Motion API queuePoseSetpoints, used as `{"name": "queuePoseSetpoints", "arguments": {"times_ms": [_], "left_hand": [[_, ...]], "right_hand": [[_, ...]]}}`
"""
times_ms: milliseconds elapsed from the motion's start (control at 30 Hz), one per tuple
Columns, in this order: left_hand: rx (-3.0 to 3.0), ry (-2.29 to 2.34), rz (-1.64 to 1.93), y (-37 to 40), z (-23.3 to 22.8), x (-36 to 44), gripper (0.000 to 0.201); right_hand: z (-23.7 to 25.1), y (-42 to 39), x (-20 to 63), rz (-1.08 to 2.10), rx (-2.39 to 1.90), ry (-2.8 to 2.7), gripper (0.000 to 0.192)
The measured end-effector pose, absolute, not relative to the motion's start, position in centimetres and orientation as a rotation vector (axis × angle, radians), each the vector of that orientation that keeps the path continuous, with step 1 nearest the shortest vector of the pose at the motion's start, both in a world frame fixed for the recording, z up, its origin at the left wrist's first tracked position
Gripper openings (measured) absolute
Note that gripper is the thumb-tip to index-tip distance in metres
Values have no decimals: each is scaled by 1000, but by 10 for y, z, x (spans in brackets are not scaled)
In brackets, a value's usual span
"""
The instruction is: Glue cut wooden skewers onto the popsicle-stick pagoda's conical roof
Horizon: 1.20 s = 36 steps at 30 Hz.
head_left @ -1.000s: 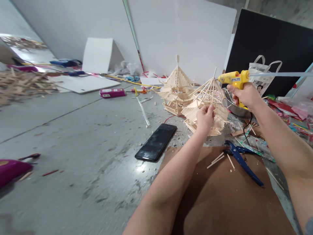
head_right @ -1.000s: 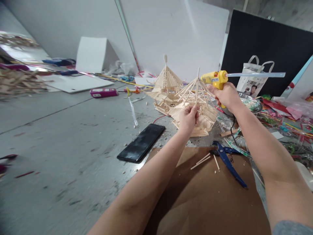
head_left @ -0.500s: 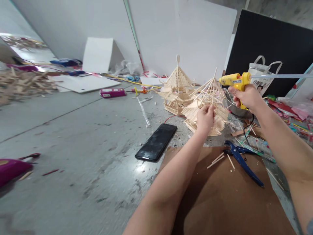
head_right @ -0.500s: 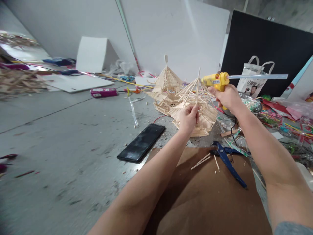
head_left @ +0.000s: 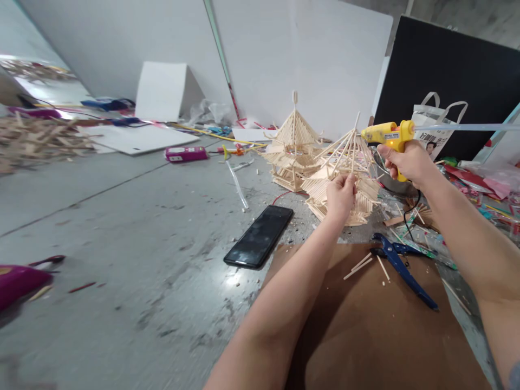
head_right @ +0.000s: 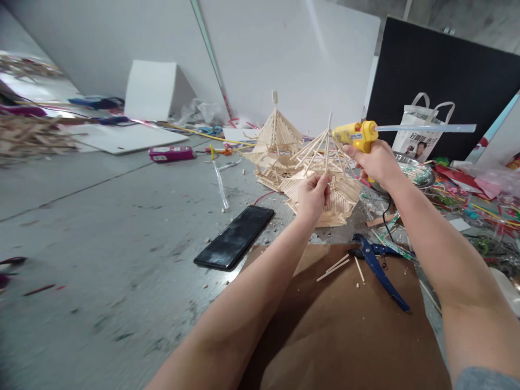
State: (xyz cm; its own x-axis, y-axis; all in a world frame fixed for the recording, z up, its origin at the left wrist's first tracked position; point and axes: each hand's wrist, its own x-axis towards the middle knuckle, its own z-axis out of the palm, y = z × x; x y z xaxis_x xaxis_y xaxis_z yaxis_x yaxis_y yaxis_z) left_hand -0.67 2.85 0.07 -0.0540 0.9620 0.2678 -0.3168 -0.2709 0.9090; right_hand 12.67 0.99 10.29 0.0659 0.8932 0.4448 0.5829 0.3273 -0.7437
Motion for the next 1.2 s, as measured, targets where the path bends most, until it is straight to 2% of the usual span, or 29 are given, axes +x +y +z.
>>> {"name": "queuePoseSetpoints", "arguments": {"times_ms": [1200], "left_hand": [[1120, 803, 1544, 26, 3, -7, 23]], "right_hand": [[98, 22, 128, 345, -1334, -1646, 35]]}}
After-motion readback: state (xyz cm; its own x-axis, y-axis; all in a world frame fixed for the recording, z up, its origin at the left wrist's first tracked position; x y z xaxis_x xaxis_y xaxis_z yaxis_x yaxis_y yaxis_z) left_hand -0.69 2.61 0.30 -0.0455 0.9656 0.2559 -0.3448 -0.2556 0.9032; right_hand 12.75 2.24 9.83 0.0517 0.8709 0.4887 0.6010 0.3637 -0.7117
